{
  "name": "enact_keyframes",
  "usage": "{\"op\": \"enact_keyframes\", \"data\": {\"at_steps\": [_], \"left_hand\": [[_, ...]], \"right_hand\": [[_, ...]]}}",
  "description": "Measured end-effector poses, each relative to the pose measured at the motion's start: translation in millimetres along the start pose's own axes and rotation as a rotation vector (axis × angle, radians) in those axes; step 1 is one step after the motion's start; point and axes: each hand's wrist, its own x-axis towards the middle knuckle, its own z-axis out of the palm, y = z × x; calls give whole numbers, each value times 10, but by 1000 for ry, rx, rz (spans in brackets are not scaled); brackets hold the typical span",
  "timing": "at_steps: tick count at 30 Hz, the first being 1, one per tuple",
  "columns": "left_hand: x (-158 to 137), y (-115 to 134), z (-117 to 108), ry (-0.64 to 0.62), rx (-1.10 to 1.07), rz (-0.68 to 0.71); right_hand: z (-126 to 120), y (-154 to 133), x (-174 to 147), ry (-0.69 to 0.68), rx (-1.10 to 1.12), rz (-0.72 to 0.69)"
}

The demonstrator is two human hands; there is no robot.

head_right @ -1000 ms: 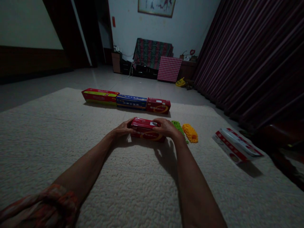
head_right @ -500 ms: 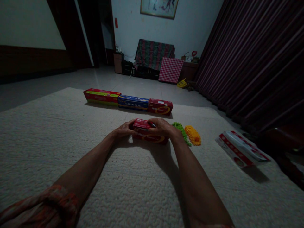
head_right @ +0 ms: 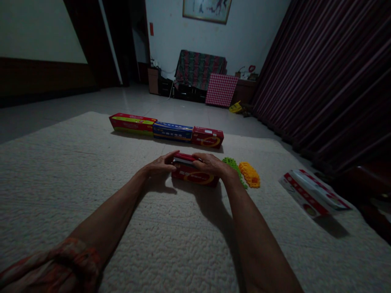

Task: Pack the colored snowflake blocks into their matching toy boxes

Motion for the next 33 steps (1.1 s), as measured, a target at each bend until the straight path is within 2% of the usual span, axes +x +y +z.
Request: {"op": "enact_keyframes", "data": {"at_steps": [3, 7, 12, 17, 20, 22, 27, 33], "left_hand": [[9, 38, 18, 111, -46, 39], [45, 38, 52, 103, -72, 46], [56, 43, 66, 144, -146, 56], [54, 110, 102, 216, -43, 63], [71, 118, 116, 262, 19, 114], [80, 106, 113, 267, 39, 158], [90, 61, 90, 264, 45, 174], [98, 45, 89, 294, 16, 154]], "right_hand": [[-2, -17, 5, -8, -25, -2], [-24, -139, -9, -29, -117, 35], [-28, -185, -42, 37, -154, 52], [28, -155, -44, 63, -117, 53], [53, -129, -89, 94, -99, 13], [49, -67, -183, 146, -43, 52], [44, 231, -577, 330, 190, 279], [204, 398, -761, 371, 414, 311]]}}
